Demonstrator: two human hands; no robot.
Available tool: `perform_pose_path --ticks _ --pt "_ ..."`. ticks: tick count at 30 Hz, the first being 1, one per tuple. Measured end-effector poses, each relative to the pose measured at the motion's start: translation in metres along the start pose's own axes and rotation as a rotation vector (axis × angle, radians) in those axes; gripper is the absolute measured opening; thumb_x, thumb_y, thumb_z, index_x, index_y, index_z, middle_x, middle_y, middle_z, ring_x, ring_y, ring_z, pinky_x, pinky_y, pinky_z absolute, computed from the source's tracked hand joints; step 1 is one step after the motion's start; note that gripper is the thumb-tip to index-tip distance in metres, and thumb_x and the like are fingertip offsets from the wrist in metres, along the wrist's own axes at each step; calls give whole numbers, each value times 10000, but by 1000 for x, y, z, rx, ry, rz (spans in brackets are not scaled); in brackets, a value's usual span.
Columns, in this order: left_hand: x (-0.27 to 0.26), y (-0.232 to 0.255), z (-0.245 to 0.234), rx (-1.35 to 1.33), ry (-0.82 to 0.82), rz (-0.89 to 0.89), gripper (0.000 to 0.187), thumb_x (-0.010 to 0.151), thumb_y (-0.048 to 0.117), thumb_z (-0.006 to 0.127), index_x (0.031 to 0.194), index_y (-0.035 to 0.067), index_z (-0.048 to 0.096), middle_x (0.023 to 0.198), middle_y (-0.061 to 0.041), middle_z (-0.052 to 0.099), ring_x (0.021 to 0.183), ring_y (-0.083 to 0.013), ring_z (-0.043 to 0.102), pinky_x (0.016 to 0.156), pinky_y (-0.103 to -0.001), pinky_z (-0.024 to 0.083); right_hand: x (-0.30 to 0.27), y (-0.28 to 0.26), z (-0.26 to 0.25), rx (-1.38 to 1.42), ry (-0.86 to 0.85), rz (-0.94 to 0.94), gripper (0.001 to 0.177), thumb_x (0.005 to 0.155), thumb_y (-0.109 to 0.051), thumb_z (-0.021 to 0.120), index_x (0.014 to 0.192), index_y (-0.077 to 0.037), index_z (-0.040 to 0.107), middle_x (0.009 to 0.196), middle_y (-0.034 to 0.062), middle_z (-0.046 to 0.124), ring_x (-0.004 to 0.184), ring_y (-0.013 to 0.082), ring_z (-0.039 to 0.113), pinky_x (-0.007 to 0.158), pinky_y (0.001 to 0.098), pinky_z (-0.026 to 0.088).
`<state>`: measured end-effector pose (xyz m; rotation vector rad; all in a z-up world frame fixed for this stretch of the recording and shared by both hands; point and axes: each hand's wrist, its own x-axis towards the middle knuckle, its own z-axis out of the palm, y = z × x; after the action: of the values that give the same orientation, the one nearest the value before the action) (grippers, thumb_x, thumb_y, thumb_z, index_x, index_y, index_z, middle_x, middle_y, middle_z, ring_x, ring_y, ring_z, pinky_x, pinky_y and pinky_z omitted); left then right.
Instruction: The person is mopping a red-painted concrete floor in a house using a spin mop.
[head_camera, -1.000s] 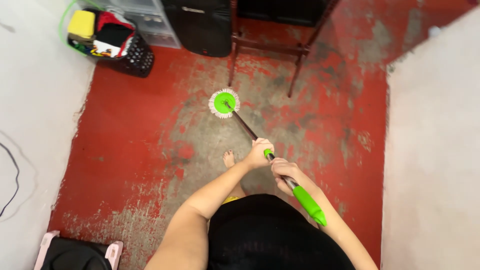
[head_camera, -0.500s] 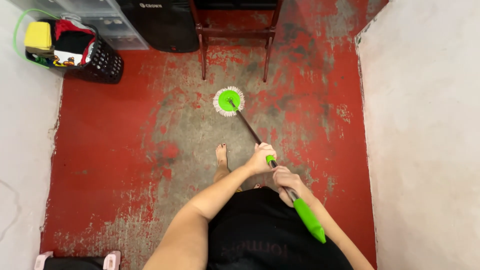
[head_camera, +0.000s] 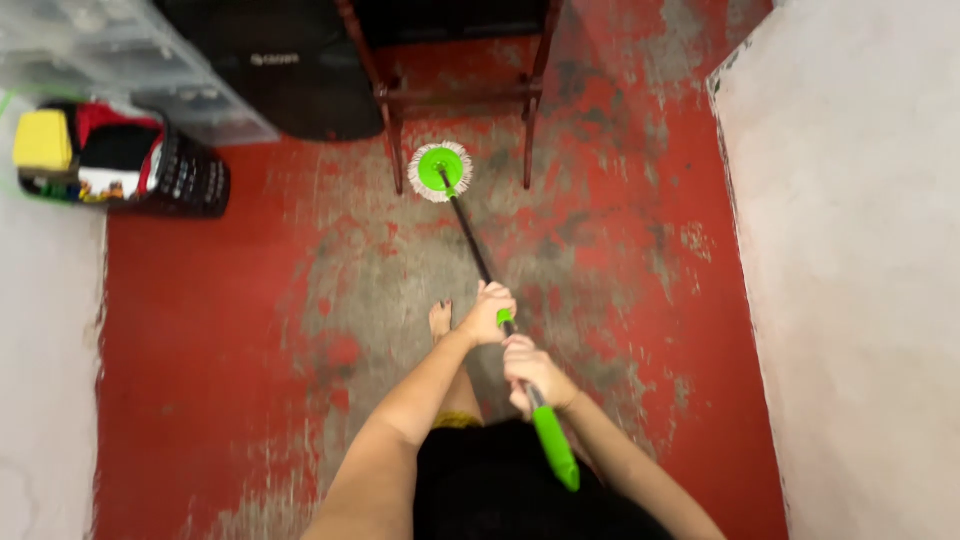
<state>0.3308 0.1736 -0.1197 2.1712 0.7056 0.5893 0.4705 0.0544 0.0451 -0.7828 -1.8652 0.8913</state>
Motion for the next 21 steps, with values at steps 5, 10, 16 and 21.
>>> perform_pose_path --ticks 5,10,16,21 --pt "40 -85 -43 24 -35 22 299 562 200 838 696 139 579 819 -23 564 1013 -292 541 1054 -631 304 49 86 21 -63 93 0 170 594 -2 569 677 -76 440 685 86 405 714 296 530 1016 484 496" --pt "70 -181 -77 -14 -124 49 265 586 199 805 705 155 573 828 -26 544 1034 -290 539 1065 -612 328 98 174 42 -134 19 -41 196 566 -20 597 670 -64 437 697 98 407 717 311 510 1020 483 503" --pt "84 -243 -113 18 -150 108 299 554 208 843 709 157 593 845 -26 550 1067 -298 541 1189 -703 125 138 239 75 -168 42 -98 176 575 -18 618 683 -68 488 724 98 451 742 310 533 1010 488 496" --pt "81 -251 -120 -8 -98 115 298 578 217 846 723 153 594 859 -23 556 1083 -293 547 1205 -690 110 156 236 77 -130 1 -47 213 518 -56 649 666 -54 496 690 109 443 708 322 514 957 487 488"
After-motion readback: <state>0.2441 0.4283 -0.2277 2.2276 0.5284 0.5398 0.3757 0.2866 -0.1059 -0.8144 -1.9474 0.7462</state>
